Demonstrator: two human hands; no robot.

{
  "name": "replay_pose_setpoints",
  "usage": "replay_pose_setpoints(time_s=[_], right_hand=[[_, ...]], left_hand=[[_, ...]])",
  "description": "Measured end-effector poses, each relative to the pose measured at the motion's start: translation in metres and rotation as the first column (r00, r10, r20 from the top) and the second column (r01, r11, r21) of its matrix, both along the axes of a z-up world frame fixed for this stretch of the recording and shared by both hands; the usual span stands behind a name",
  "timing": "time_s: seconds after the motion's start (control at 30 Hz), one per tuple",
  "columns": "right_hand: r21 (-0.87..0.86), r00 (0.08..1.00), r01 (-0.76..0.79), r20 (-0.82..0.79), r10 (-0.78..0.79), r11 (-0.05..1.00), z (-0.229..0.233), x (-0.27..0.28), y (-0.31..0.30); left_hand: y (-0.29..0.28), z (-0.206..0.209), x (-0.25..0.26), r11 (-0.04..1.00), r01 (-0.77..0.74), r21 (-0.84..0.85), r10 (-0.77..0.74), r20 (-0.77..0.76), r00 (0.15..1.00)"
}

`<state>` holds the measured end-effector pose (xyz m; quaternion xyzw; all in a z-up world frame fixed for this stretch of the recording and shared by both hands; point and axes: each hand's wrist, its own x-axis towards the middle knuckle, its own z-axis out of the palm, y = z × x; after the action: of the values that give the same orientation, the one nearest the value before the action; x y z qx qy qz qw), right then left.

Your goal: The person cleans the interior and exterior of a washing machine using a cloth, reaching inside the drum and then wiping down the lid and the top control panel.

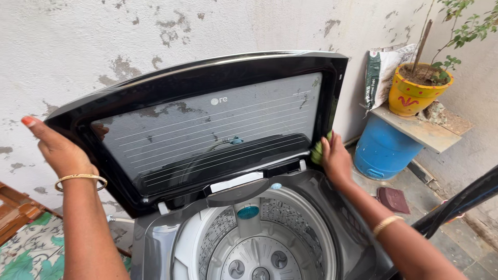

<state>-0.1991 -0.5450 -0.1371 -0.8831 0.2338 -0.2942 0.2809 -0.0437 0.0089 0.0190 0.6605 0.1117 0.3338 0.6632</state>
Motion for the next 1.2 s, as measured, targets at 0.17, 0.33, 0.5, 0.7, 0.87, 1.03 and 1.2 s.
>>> replay_pose_setpoints(time_s=[0.17,0.33,0.5,0.7,0.87,1.03,1.2], right_hand=[[-0.128,0.923,-0.14,0.343,0.176,0.982,0.058,-0.03,-0.005],[-0.297,0.667,-0.141,0.676,0.312,0.944,0.142,0.021,0.024],[-0.565,0.797,-0.035,0.481,0.364,0.824,0.119,0.069,0.051],[-0.692,0.868,-0.334,0.037,0.494,0.639,0.02,0.046,0.049],[-0.577,0.725,-0.461,0.194,0.661,0.674,0.071,0.016,0.035],[-0.535,0.735,0.041,0.588,0.337,0.844,0.143,0.011,0.032],[-0.049,0.769,-0.156,0.62,0.153,0.987,0.123,0.037,0.057]], left_hand=[[-0.003,0.007,-0.008,1.0,0.013,-0.014,-0.013,0.027,1.0],[0.006,0.005,-0.004,0.998,0.048,0.031,-0.053,0.158,0.986],[0.006,-0.002,0.004,1.0,-0.017,-0.012,0.017,0.018,1.0],[0.001,0.004,-0.005,1.0,-0.004,0.02,0.003,0.022,1.0],[-0.004,0.008,-0.01,1.0,0.008,-0.004,-0.008,0.077,0.997],[-0.002,0.007,-0.009,1.0,0.028,0.0,-0.028,0.071,0.997],[-0.003,0.003,-0.005,0.999,-0.04,0.036,0.039,0.024,0.999]])
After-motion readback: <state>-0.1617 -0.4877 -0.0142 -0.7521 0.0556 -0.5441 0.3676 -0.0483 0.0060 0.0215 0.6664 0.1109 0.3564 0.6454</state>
